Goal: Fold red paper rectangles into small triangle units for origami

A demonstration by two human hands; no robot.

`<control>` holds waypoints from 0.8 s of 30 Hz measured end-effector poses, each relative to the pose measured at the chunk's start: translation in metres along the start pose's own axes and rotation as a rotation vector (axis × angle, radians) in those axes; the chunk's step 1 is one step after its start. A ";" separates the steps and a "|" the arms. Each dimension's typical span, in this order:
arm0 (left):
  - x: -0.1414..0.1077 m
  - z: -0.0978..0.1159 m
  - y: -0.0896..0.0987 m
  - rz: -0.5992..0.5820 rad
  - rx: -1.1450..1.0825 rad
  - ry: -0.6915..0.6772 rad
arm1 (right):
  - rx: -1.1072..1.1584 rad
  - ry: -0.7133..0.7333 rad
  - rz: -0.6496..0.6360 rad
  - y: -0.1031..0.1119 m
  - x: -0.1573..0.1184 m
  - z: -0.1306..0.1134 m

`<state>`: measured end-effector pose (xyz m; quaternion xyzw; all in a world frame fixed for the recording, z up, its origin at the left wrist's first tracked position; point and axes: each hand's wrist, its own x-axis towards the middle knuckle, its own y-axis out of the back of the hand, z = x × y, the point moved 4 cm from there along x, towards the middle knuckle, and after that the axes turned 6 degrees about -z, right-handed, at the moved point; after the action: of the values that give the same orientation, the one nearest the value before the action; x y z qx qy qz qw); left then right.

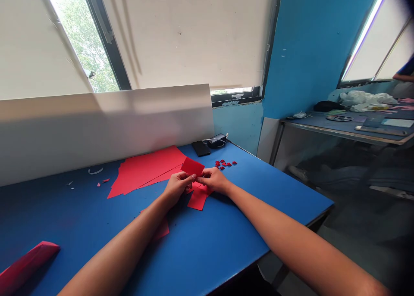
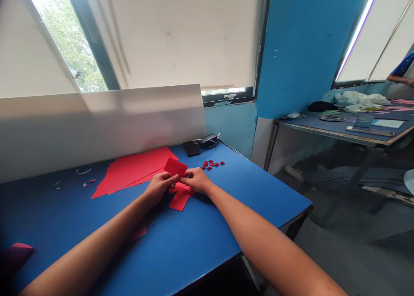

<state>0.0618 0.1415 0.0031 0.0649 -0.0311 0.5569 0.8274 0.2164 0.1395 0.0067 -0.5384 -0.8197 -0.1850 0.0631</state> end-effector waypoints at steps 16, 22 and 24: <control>-0.002 0.003 -0.001 -0.035 0.024 -0.005 | 0.048 0.015 -0.013 0.003 -0.002 -0.006; -0.003 0.005 -0.002 -0.031 0.081 0.002 | 0.050 -0.011 -0.013 0.003 -0.003 -0.005; -0.004 0.006 -0.002 -0.037 0.095 0.007 | 0.050 -0.032 -0.016 0.005 -0.004 -0.005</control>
<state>0.0629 0.1364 0.0084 0.1028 -0.0003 0.5427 0.8336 0.2215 0.1360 0.0112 -0.5329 -0.8293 -0.1562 0.0621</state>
